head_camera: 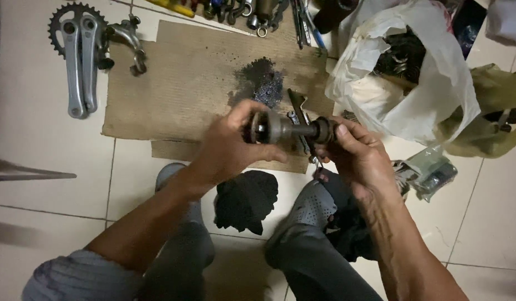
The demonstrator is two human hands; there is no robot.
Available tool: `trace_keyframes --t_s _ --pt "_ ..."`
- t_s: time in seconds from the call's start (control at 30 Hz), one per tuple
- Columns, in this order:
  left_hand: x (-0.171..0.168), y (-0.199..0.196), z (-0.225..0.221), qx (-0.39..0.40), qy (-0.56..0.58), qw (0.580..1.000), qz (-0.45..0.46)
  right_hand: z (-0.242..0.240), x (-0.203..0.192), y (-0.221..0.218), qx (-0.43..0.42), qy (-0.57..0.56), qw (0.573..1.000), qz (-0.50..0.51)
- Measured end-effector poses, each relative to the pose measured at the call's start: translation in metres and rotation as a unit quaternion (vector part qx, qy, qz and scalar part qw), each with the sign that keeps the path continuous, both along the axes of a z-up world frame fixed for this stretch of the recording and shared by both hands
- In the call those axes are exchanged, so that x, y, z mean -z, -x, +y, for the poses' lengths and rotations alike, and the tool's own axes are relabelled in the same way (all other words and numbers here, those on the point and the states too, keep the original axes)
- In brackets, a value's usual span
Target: Cleaning a bicycle chain with a rag and using a chain breaker tool to repair it.
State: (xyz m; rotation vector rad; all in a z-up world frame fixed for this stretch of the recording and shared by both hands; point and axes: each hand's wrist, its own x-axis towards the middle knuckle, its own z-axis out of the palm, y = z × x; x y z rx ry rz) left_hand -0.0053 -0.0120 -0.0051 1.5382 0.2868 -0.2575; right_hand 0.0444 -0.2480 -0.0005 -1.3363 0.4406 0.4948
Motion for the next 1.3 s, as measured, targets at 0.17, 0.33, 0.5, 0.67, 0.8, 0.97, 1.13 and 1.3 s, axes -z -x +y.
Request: trace_keyframes --t_s 0.17,0.33,0.5,0.67,0.8,0.97,1.13,1.3 --pt "0.001 -0.002 -0.012 -0.026 -0.067 0.997 -0.033 -0.013 0.012 -0.001 -0.007 -0.013 1.0 0.018" --pt "-0.002 -0.001 -0.016 -0.004 -0.121 0.991 -0.056 -0.003 -0.004 0.003 -0.004 0.006 0.999 0.04" --pt "-0.013 -0.002 -0.022 0.066 -0.19 0.979 0.018 -0.021 0.023 0.014 -0.009 -0.006 0.999 0.042" --pt "-0.009 -0.015 -0.02 0.108 -0.141 0.98 0.093 -0.032 0.017 0.018 0.037 -0.025 0.999 0.024" --pt "-0.072 -0.046 -0.039 0.151 -0.073 0.94 0.298 -0.073 0.024 0.006 0.031 -0.065 0.997 0.007" --pt "-0.064 -0.07 -0.055 0.083 -0.149 0.964 0.206 -0.093 -0.023 -0.018 0.107 0.015 0.994 0.007" --pt "-0.029 -0.114 -0.075 0.067 -0.152 0.978 0.124 -0.112 -0.017 -0.046 0.167 0.055 0.983 -0.049" --pt "-0.023 -0.138 -0.099 0.023 -0.076 0.988 0.134 -0.105 -0.009 -0.07 0.18 0.234 0.955 -0.021"
